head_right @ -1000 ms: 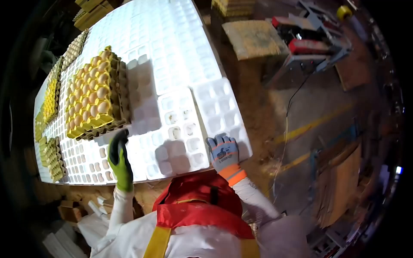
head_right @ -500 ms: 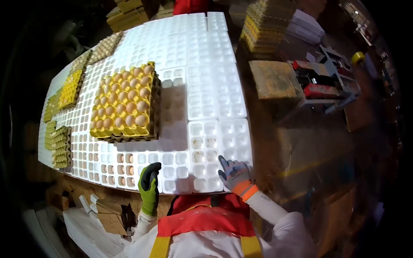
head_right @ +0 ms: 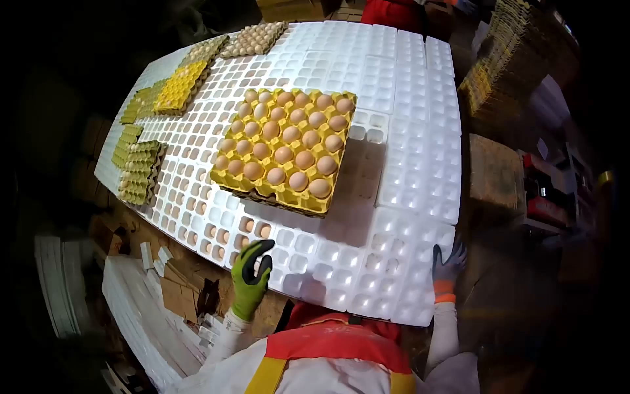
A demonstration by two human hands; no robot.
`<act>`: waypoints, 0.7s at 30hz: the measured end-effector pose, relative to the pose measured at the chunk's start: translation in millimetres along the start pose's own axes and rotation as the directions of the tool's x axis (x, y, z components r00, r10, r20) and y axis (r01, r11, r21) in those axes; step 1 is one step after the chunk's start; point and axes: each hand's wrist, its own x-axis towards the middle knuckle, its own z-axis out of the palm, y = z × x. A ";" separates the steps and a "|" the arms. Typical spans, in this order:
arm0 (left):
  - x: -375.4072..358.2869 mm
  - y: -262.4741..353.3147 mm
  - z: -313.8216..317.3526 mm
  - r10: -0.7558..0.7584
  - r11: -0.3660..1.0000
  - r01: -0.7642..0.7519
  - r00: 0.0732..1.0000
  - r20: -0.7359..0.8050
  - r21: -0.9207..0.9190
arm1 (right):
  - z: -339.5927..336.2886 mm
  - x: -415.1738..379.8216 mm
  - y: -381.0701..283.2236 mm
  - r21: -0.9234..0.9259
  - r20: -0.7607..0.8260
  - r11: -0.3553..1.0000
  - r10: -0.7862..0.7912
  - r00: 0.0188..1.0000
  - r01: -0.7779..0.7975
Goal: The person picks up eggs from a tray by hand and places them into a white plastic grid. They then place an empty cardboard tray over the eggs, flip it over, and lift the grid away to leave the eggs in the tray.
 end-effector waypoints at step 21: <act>204.6 -41.3 -51.9 0.039 0.834 0.195 0.912 0.408 -0.517 | -178.4 92.9 -322.9 0.888 0.247 0.459 -0.503 0.828 0.014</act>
